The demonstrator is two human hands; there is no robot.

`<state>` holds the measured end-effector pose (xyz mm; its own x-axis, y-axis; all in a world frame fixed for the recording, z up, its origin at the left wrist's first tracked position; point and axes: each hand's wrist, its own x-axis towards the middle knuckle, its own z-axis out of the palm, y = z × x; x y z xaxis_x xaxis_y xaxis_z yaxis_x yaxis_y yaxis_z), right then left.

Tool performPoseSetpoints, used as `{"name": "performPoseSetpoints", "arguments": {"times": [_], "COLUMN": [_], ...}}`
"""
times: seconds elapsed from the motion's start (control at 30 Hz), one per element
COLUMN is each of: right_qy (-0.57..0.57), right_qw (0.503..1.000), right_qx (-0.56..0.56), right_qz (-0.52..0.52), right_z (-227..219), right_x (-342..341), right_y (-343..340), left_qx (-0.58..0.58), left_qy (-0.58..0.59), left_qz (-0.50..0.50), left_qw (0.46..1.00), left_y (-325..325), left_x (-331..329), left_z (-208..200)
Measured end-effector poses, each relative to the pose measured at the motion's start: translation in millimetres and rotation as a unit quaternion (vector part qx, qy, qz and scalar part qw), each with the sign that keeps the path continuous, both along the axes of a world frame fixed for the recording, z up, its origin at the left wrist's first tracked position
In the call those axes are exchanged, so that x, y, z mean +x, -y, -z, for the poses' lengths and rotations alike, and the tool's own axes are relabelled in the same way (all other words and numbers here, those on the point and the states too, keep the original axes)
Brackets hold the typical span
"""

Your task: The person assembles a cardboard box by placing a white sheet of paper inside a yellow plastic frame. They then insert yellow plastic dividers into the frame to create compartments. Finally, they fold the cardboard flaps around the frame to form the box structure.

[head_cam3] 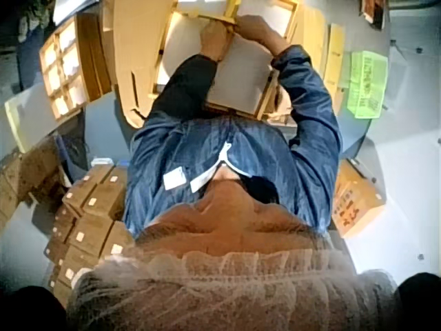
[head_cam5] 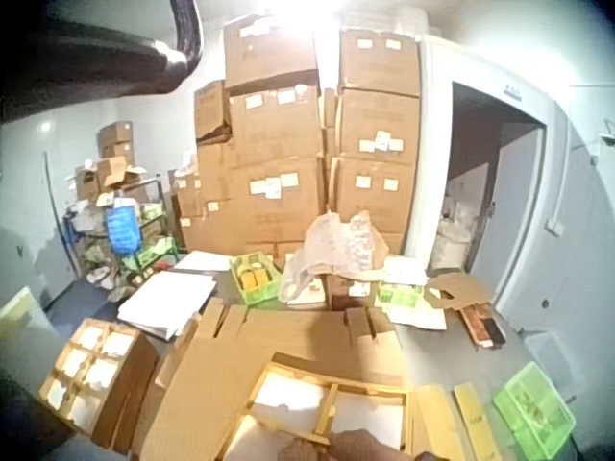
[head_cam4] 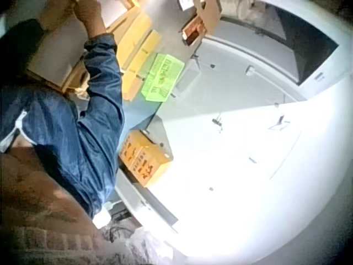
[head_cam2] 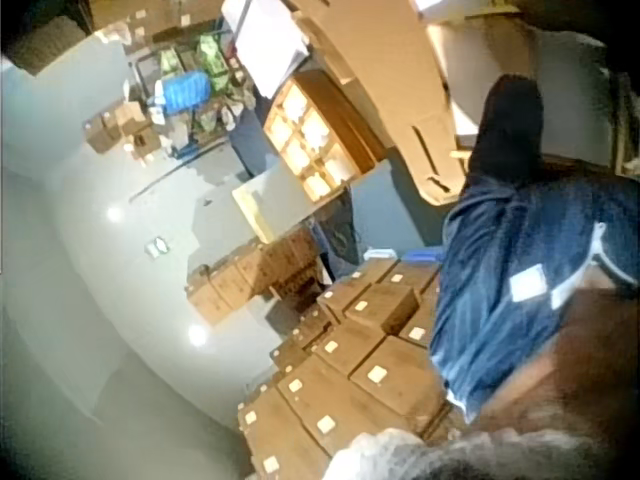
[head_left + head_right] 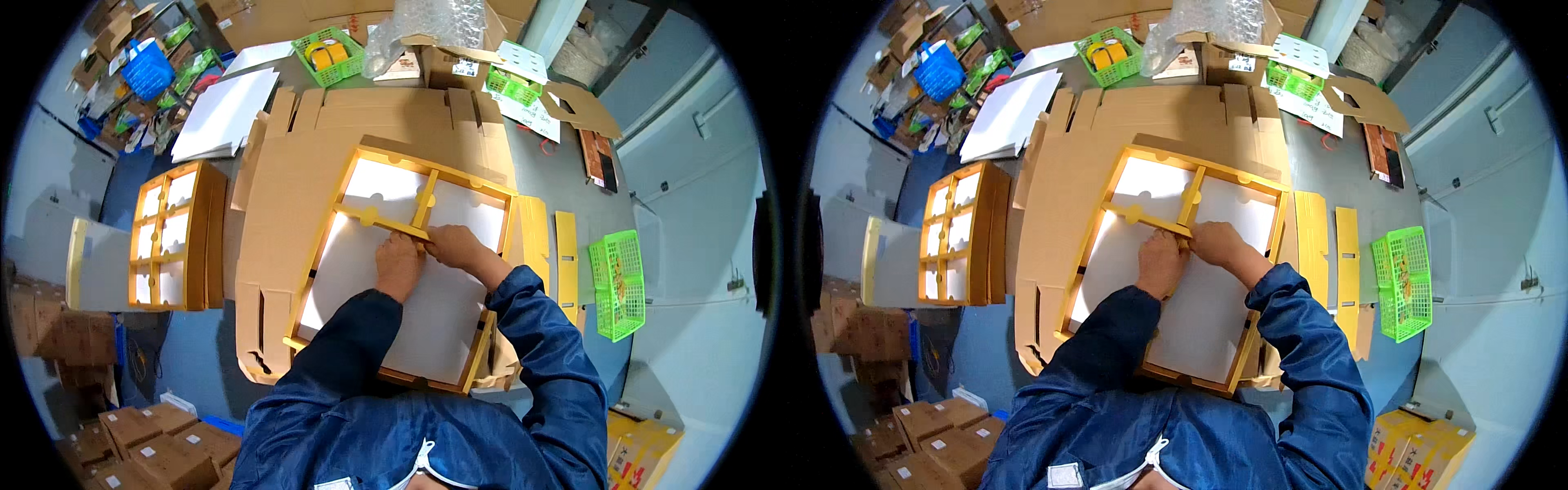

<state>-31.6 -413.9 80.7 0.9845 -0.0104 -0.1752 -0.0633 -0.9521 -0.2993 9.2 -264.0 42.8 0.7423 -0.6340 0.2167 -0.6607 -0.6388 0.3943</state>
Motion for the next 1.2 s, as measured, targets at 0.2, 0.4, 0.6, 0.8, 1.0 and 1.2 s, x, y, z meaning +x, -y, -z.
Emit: {"name": "performPoseSetpoints", "arguments": {"times": [0.2, 0.4, 0.6, 0.8, 1.0, 1.2], "right_qy": [-0.024, -0.185, -0.182, -0.026, -0.076, 0.288], "right_qw": [1.0, 0.972, 0.963, 0.999, 0.995, 0.91], "right_qx": [-0.004, 0.134, 0.184, -0.015, 0.014, 0.121], "right_qz": [0.008, 0.061, 0.073, 0.039, 0.061, 0.274], "right_z": [-5.8, -16.3, -23.7, 5.1, -10.4, -9.5], "right_x": [7.6, 10.8, 7.9, -1.1, 0.3, -105.2], "right_y": [18.9, 16.1, 11.3, 11.1, 12.6, 65.7], "left_qx": [-0.029, -0.105, -0.123, -0.104, -0.058, -0.074], "left_qy": [-0.036, -0.067, -0.118, -0.056, -0.043, 0.137], "left_qz": [-0.031, -0.043, -0.083, -0.041, -0.056, 0.215], "left_qw": [0.998, 0.991, 0.982, 0.992, 0.996, 0.964], "left_y": [11.2, 7.4, 7.3, 12.0, 17.2, 60.5], "left_x": [-4.1, -6.4, -7.7, -9.7, -3.0, -17.5], "left_z": [3.1, -3.3, -4.8, -4.2, -13.4, -53.0]}}
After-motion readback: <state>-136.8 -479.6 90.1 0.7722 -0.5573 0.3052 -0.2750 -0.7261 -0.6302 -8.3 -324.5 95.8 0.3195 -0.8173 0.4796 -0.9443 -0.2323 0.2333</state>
